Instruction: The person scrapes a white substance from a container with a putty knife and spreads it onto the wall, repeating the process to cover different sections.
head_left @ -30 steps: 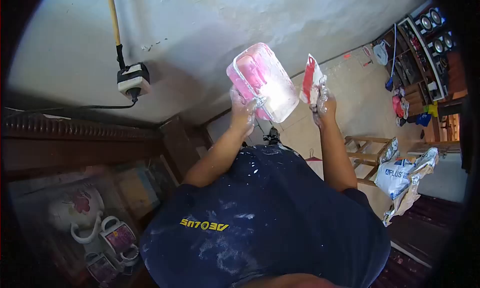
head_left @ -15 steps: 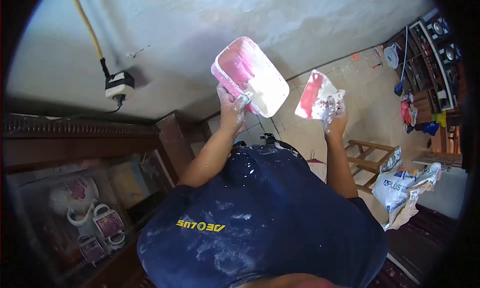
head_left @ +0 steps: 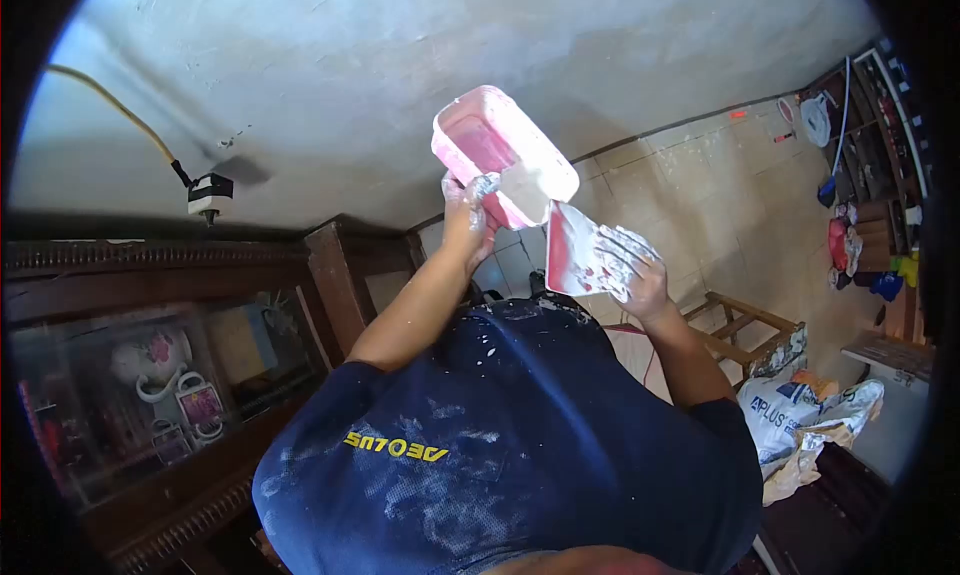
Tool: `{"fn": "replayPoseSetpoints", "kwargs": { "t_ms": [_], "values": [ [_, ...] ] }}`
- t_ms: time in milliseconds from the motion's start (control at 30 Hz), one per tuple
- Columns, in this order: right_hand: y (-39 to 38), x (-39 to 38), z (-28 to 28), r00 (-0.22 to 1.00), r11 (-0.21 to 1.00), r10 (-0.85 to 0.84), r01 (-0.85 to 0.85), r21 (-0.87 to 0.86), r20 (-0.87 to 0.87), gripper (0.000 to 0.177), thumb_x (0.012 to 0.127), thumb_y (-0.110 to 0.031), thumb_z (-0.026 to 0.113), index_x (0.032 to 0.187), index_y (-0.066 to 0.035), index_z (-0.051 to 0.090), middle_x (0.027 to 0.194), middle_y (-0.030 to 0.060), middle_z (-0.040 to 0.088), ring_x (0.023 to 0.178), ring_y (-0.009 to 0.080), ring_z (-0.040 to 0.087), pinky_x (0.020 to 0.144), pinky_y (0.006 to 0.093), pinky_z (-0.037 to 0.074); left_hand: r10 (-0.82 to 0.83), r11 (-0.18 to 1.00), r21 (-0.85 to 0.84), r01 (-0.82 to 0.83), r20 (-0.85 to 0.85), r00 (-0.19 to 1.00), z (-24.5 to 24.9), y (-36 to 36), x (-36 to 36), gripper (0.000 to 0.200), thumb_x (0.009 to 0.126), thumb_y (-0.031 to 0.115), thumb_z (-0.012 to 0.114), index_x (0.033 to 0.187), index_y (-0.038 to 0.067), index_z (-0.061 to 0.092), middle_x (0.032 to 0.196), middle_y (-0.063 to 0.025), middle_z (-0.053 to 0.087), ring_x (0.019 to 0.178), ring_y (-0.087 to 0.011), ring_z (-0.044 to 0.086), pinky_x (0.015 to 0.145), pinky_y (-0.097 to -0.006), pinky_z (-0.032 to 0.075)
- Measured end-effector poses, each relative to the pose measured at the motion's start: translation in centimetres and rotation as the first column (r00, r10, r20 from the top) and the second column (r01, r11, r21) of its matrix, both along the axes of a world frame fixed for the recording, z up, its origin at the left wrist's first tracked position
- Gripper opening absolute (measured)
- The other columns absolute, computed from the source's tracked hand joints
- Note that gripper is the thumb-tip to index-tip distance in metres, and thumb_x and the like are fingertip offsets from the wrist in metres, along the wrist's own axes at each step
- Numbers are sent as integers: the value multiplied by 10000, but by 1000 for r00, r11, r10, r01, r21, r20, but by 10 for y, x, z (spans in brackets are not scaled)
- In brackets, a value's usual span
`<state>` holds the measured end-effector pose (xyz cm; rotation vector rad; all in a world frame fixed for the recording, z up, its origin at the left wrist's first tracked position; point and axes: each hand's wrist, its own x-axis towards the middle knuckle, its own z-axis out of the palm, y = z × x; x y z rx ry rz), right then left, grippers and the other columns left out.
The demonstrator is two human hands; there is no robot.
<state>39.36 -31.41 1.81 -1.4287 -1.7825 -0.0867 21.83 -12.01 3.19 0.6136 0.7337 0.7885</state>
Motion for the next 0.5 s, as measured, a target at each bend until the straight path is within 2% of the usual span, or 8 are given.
{"fn": "replayPoseSetpoints", "kwargs": {
  "t_ms": [100, 167, 200, 233, 267, 333, 433, 500],
  "values": [
    [-22, 25, 3, 994, 998, 43, -46, -34, -100, 225, 716, -115, 653, 916, -14, 648, 1019, 150, 657, 1015, 326, 616, 905, 439, 473, 45, 999, 24, -45, -2, 999, -9, -4, 7, 518, 792, 54, 588, 1220, 90, 298, 1155, -114, 481, 1045, -258, 574, 816, -403, 553],
    [-31, 35, -6, 939, 998, 18, -35, -45, -343, 238, 726, -43, 623, 962, -15, 612, 1014, 182, 652, 975, 331, 628, 862, 401, 497, 69, 997, 38, -70, 24, 997, -15, -5, 11, 533, 789, 55, 589, 1226, 80, 284, 1121, -115, 487, 933, -238, 605, 709, -371, 579],
    [-33, 33, -44, 857, 997, -37, 64, 35, -513, 264, 770, 20, 559, 1034, 7, 556, 994, 182, 654, 928, 259, 647, 814, 330, 506, 51, 994, 102, -48, -20, 999, -20, -3, 10, 551, 780, 45, 587, 1233, 79, 276, 1100, -117, 487, 863, -221, 606, 634, -343, 574],
    [-34, 34, -49, 852, 998, -36, 61, 31, -522, 264, 770, 20, 559, 1034, 7, 556, 994, 182, 654, 928, 259, 647, 814, 330, 506, 33, 986, 163, -21, -67, 997, -11, -8, 11, 569, 770, 34, 586, 1241, 77, 269, 1080, -119, 488, 793, -204, 607, 558, -315, 569],
    [-32, 36, -53, 709, 986, -96, 164, 30, -698, 262, 797, 25, 546, 1058, 24, 530, 984, 170, 653, 904, 218, 639, 793, 311, 503, 60, 981, 184, -55, -22, 998, -3, -16, 18, 589, 746, 2, 580, 1243, 73, 272, 1007, -112, 504, 695, -165, 581, 451, -269, 524],
    [-20, 34, -23, 458, 945, -260, 302, -126, -850, 213, 847, 2, 542, 1047, 71, 518, 967, 129, 642, 869, 137, 599, 746, 283, 493, 14, 974, 228, -1, -54, 998, -7, -16, 16, 601, 739, -10, 576, 1249, 65, 265, 986, -111, 513, 698, -158, 581, 464, -268, 527],
    [1, 38, 12, 566, 966, -191, 252, -53, -802, 198, 828, -13, 580, 1010, 61, 556, 921, 149, 657, 799, 182, 639, 703, 304, 504, 21, 960, 278, -13, -24, 999, -11, -19, 24, 585, 731, -23, 575, 1240, 27, 291, 941, -100, 532, 689, -137, 578, 495, -259, 530],
    [13, 39, 31, 833, 974, -221, 218, -66, -508, 189, 790, -32, 606, 961, 45, 594, 881, 172, 665, 761, 263, 666, 677, 335, 517, -79, 946, 309, 94, -61, 995, -13, -20, 21, 537, 730, -28, 581, 1213, 11, 350, 957, -90, 540, 717, -135, 578, 508, -238, 517]
  ]
}}
